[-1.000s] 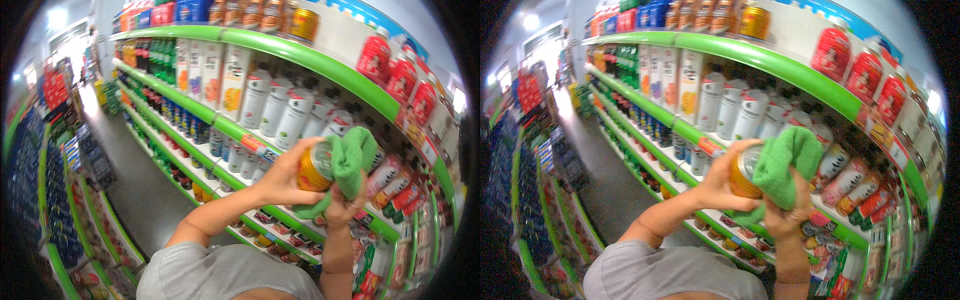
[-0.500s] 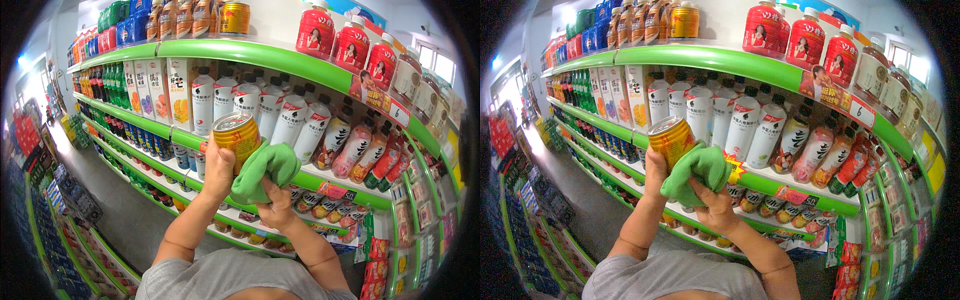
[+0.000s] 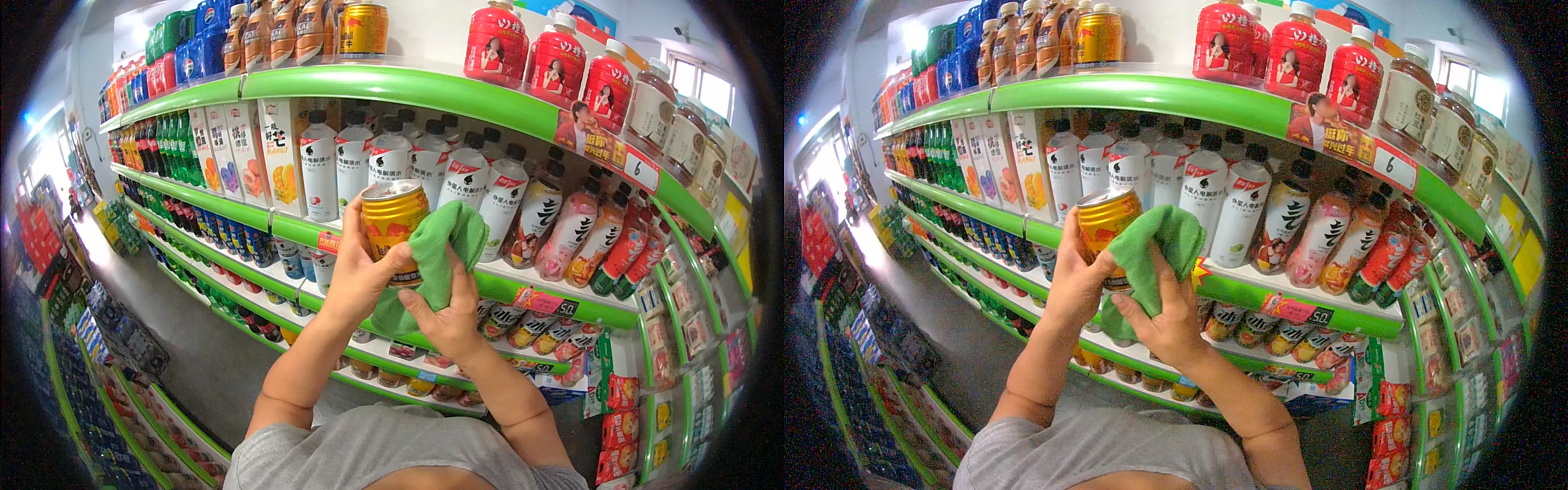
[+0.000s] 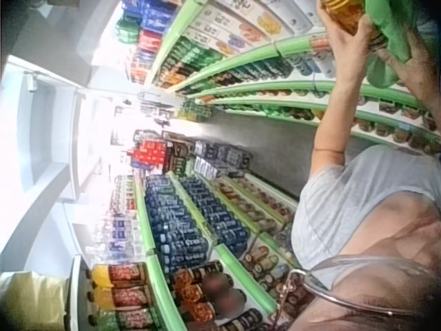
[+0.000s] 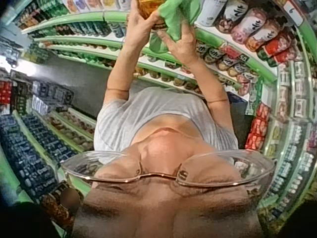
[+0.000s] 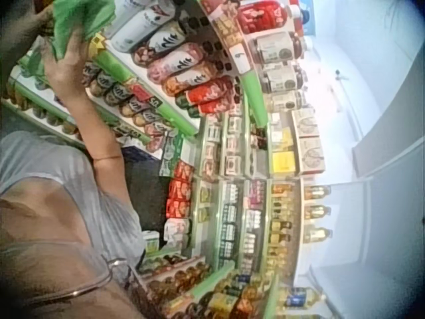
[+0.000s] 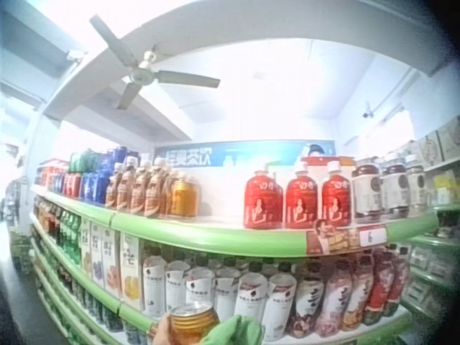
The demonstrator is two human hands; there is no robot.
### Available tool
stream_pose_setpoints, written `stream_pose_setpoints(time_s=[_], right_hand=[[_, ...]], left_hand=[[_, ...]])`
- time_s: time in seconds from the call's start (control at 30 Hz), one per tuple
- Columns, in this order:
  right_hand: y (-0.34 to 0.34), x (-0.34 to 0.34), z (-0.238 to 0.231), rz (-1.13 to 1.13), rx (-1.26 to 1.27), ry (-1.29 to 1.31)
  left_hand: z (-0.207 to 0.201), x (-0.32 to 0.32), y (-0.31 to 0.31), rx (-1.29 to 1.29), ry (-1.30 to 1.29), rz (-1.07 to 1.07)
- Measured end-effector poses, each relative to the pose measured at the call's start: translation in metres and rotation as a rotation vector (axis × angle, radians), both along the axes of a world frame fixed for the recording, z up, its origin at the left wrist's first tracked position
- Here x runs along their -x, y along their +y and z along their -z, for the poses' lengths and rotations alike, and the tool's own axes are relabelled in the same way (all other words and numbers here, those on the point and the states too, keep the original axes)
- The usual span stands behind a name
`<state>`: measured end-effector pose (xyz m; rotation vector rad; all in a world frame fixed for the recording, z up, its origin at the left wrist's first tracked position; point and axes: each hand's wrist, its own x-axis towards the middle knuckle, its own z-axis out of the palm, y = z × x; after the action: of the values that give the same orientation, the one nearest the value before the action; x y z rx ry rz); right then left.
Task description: The person wipes the surfaces of beverage bottles and cans on a store shelf using a green cloth. They pick up each item, wipe it, and return it to the shelf, working along the aisle.
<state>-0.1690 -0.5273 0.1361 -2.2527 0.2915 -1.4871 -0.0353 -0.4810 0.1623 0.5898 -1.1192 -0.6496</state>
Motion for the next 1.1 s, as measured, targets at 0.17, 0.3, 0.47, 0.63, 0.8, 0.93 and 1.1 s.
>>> stream_pose_setpoints(time_s=[0.17, 0.3, 0.47, 0.63, 0.8, 0.93, 1.1], right_hand=[[-0.001, -0.002, -0.004, -0.352, -0.501, -0.251], [-0.006, 0.004, -0.010, -0.402, -0.561, -0.282], [-0.007, 0.006, -0.012, -0.381, -0.524, -0.305], [-0.004, 0.011, -0.019, 0.009, -0.061, -0.134], [0.007, 0.021, -0.028, 0.175, 0.323, -0.137], [0.018, 0.045, -0.025, 0.107, 0.290, -0.076], [0.023, 0.068, -0.011, 0.114, 0.196, -0.056]], left_hand=[[-0.008, 0.006, 0.000, -0.088, -0.029, -0.026], [-0.012, 0.008, -0.002, -0.112, 0.167, 0.207], [-0.014, 0.010, -0.003, -0.097, 0.187, 0.226], [-0.024, 0.011, -0.001, -0.073, -0.044, 0.081], [-0.056, 0.000, -0.011, -0.029, -0.101, 0.014], [-0.119, -0.037, -0.040, 0.152, -0.186, -0.139], [-0.207, -0.064, -0.089, 0.249, -0.408, -0.319]])
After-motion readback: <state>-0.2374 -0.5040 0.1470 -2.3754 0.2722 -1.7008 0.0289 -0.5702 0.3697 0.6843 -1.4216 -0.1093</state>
